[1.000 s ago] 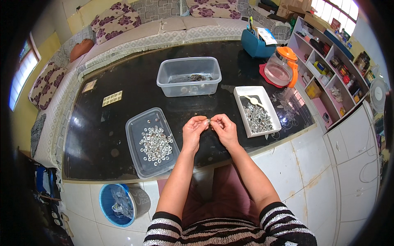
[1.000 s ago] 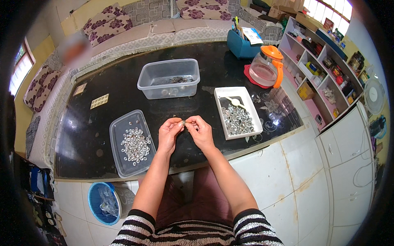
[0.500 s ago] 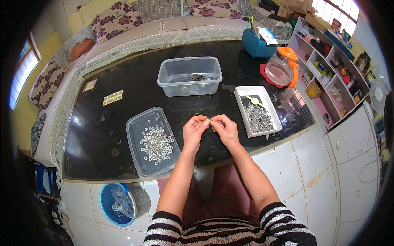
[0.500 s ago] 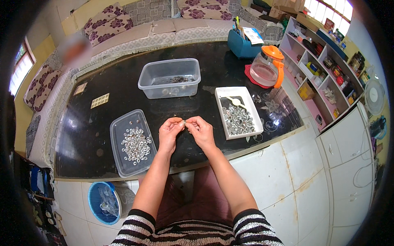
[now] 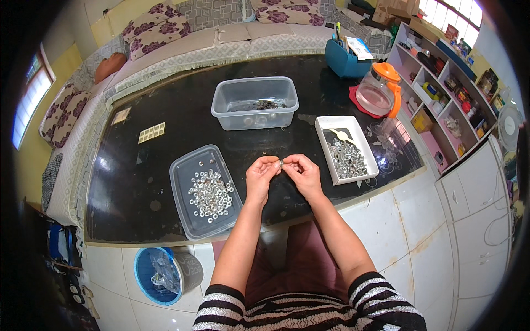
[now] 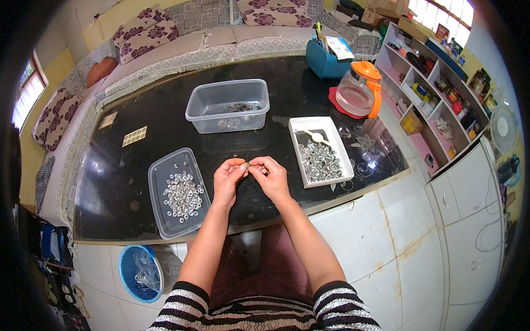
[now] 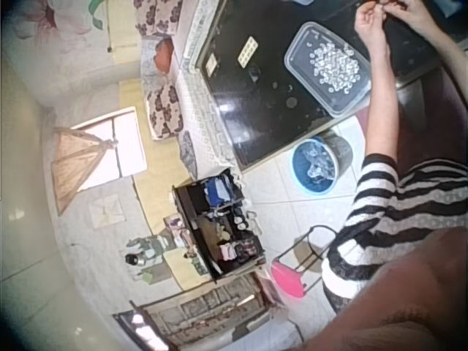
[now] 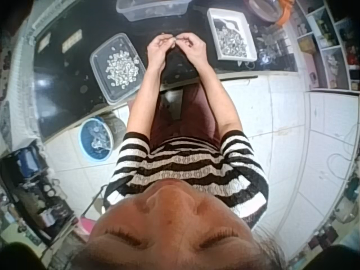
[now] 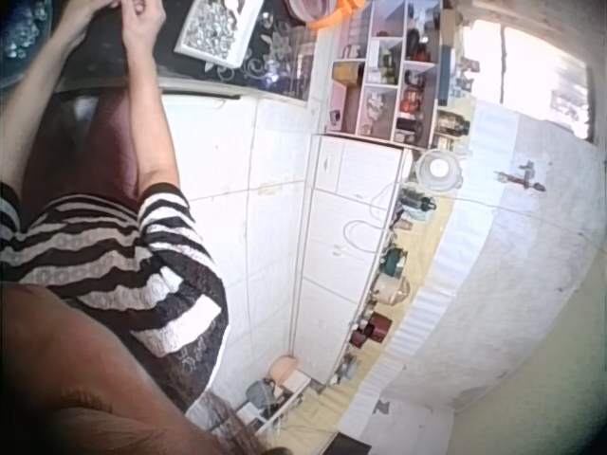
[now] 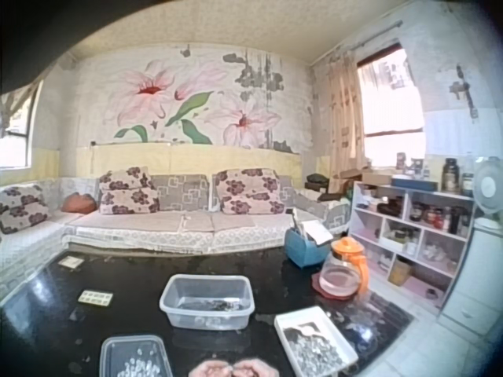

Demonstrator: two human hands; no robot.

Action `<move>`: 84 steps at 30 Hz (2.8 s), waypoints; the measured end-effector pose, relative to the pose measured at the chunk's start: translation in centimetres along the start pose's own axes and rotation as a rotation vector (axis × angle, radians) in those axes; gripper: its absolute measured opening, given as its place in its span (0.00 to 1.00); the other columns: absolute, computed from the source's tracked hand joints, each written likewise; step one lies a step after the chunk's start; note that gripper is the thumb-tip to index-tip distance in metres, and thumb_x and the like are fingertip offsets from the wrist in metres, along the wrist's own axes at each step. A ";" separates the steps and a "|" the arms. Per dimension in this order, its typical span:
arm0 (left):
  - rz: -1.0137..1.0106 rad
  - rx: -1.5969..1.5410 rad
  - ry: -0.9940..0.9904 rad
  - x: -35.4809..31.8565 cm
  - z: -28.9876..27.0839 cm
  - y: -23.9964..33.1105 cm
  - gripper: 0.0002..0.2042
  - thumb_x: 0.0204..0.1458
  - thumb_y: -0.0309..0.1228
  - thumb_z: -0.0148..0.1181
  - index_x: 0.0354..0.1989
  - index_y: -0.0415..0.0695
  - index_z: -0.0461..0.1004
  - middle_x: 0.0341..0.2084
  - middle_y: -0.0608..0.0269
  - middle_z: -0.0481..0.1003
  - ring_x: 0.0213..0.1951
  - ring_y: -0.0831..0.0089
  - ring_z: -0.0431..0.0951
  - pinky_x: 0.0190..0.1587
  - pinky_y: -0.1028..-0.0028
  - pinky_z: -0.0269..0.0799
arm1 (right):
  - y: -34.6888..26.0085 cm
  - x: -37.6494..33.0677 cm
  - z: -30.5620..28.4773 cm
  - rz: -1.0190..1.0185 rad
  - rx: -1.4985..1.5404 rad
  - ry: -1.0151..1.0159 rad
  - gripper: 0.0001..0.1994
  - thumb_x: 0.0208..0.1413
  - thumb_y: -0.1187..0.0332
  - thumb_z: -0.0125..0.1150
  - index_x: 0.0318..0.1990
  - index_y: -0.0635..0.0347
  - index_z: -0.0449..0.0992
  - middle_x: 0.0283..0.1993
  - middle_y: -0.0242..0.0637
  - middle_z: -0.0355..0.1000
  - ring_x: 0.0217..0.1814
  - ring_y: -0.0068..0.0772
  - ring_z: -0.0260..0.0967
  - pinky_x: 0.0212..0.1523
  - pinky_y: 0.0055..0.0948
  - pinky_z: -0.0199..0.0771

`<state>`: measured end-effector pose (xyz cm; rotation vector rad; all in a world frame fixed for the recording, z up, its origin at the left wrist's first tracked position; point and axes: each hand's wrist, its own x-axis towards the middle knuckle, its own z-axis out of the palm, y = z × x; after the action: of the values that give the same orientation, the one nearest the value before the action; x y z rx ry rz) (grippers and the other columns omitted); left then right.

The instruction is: The person assembles small metal and plastic components by hand. They pick up circular metal washers and small plastic pins from separate containers on a table and join them together before placing the assembled units into another plastic tray.

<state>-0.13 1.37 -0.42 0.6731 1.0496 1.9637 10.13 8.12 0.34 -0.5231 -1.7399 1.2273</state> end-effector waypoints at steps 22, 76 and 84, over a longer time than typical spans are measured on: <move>-0.008 -0.010 -0.011 0.0 0.0 0.1 0.07 0.42 0.22 0.54 0.31 0.38 0.68 0.24 0.65 0.70 0.27 0.82 0.69 0.31 0.84 0.66 | -0.5 0.0 0.0 -0.014 -0.063 0.010 0.04 0.41 0.77 0.56 0.27 0.64 0.70 0.25 0.31 0.66 0.25 0.16 0.62 0.26 0.14 0.63; 0.037 0.034 -0.001 -0.1 0.2 0.1 0.06 0.41 0.21 0.55 0.30 0.39 0.68 0.23 0.65 0.71 0.25 0.82 0.69 0.30 0.85 0.66 | 0.0 -0.2 -0.2 0.125 0.077 0.007 0.03 0.41 0.77 0.56 0.26 0.65 0.71 0.23 0.30 0.67 0.23 0.15 0.63 0.23 0.13 0.63; 0.125 0.087 -0.027 -0.2 0.5 0.0 0.05 0.41 0.21 0.55 0.29 0.39 0.68 0.23 0.66 0.71 0.25 0.82 0.69 0.30 0.85 0.65 | 0.3 0.1 -0.7 0.335 0.338 -0.090 0.04 0.44 0.76 0.54 0.28 0.65 0.70 0.23 0.30 0.67 0.23 0.15 0.63 0.23 0.13 0.64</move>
<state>0.36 1.45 -0.21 0.8289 1.1049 2.0181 10.59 8.68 0.23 -0.5771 -1.5101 1.7657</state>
